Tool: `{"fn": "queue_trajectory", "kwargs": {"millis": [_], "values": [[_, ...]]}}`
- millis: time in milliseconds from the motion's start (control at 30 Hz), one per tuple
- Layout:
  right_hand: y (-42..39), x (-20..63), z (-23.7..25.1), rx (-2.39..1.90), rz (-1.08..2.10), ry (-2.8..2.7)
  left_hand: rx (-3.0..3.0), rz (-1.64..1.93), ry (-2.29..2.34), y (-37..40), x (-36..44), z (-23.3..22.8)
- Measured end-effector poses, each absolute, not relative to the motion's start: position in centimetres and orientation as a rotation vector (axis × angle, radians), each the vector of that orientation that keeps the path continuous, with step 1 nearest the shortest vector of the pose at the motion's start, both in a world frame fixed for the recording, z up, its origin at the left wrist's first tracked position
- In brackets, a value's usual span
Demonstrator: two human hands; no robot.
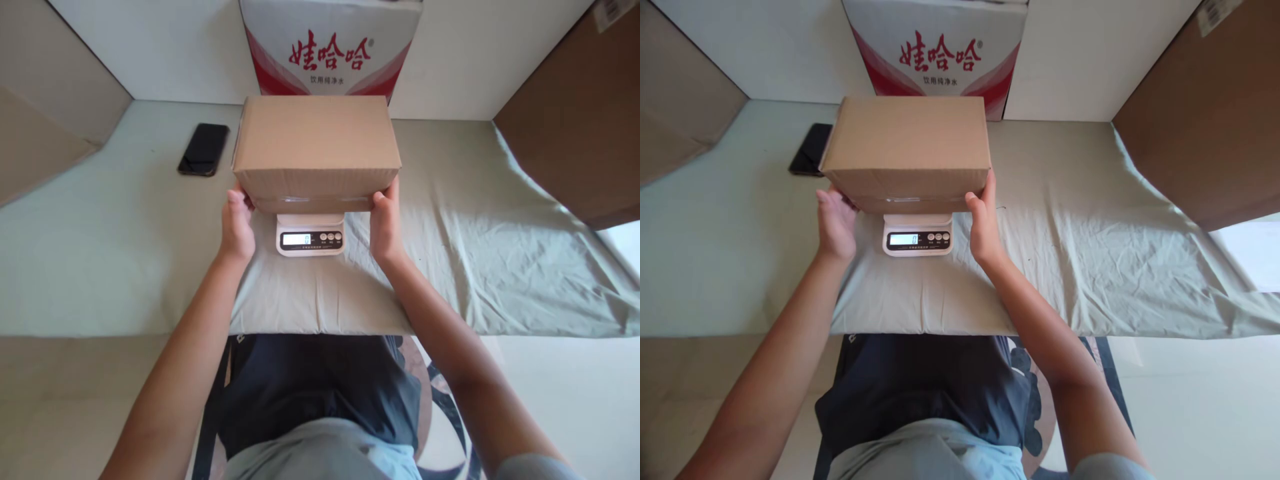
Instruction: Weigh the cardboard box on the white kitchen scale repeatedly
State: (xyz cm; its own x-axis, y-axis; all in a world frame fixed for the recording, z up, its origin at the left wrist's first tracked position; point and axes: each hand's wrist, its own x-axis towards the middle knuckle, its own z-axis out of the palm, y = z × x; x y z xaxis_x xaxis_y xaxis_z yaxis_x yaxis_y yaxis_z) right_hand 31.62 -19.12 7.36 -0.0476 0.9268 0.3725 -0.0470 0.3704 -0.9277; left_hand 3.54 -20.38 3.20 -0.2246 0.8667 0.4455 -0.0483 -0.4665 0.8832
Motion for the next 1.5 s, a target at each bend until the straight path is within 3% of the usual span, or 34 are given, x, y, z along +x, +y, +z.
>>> {"fn": "queue_trajectory", "kwargs": {"millis": [1500], "values": [[-17.8,32.1,5.9,-0.857,0.964,-1.408,1.363,1.719,1.124,-20.6,2.9,3.5]]}}
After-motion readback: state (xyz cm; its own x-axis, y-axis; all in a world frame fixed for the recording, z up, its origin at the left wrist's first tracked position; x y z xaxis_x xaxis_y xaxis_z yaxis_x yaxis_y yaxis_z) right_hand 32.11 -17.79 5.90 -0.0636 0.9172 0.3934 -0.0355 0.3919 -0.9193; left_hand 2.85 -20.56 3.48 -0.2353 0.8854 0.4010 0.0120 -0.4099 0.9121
